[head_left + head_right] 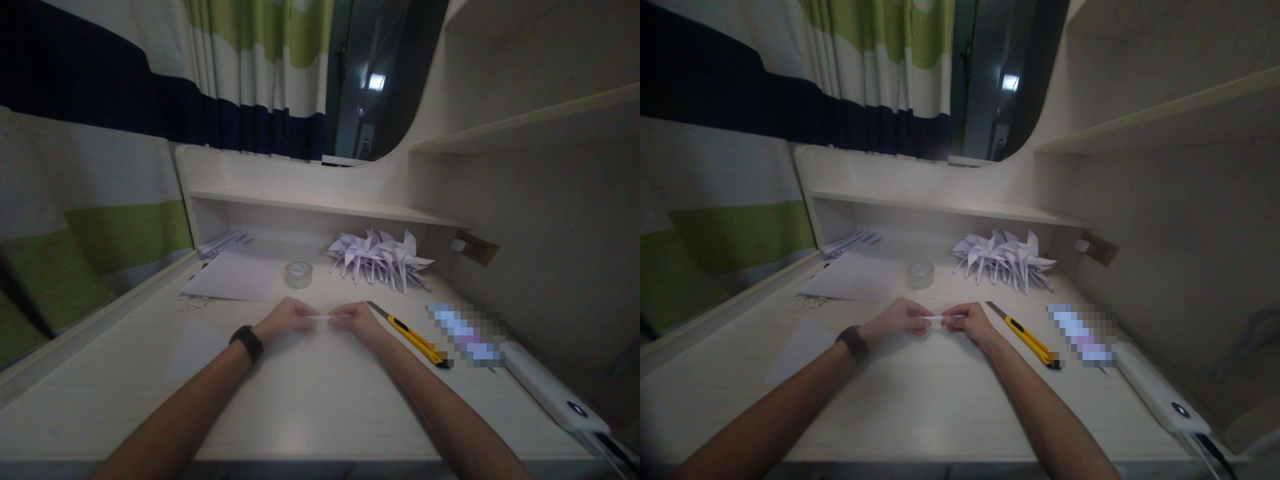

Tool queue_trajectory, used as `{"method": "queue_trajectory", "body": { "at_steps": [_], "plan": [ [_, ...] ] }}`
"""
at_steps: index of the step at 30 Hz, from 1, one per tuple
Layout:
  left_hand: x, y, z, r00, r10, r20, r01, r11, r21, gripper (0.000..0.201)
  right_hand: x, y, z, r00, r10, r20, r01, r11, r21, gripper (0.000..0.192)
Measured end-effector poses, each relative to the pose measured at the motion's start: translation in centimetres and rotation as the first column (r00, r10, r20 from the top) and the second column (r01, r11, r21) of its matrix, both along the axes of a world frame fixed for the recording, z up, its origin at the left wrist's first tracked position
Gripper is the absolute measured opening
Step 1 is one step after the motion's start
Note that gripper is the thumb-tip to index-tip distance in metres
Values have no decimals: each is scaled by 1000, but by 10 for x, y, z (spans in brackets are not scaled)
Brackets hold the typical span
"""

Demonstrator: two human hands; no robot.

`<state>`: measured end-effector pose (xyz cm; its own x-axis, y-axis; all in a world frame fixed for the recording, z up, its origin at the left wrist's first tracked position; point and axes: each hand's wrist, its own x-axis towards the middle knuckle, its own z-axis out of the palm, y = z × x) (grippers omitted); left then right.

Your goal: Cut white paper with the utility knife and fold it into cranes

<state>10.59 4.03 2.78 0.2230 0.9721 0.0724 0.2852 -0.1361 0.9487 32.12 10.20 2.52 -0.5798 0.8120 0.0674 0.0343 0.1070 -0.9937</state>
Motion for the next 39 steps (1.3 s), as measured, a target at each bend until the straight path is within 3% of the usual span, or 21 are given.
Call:
{"method": "queue_trajectory", "body": {
  "at_steps": [6,15,18,22,30,33,39],
  "plan": [
    [6,-5,7,981,55,-185,-47,998,47,34,-1,-1,0,1000,0,18,-1,999,35,39],
    [5,-2,9,942,117,-314,-79,988,132,32,-1,2,0,997,-60,51,55,994,94,41],
    [9,-6,9,878,166,-450,-53,966,253,36,-2,-2,2,993,-87,78,75,987,141,36],
    [18,-15,13,745,273,-609,36,895,445,42,-7,-7,3,988,-123,96,102,975,199,30],
    [22,-16,11,681,288,-673,88,881,466,30,-11,-10,4,970,-178,165,114,934,338,24],
    [19,-15,10,635,311,-707,69,889,453,25,-8,-10,5,945,-200,258,71,897,436,23],
    [21,-18,6,576,343,-742,105,869,483,21,-5,-16,6,854,-303,423,-81,726,683,24]
  ]
}}
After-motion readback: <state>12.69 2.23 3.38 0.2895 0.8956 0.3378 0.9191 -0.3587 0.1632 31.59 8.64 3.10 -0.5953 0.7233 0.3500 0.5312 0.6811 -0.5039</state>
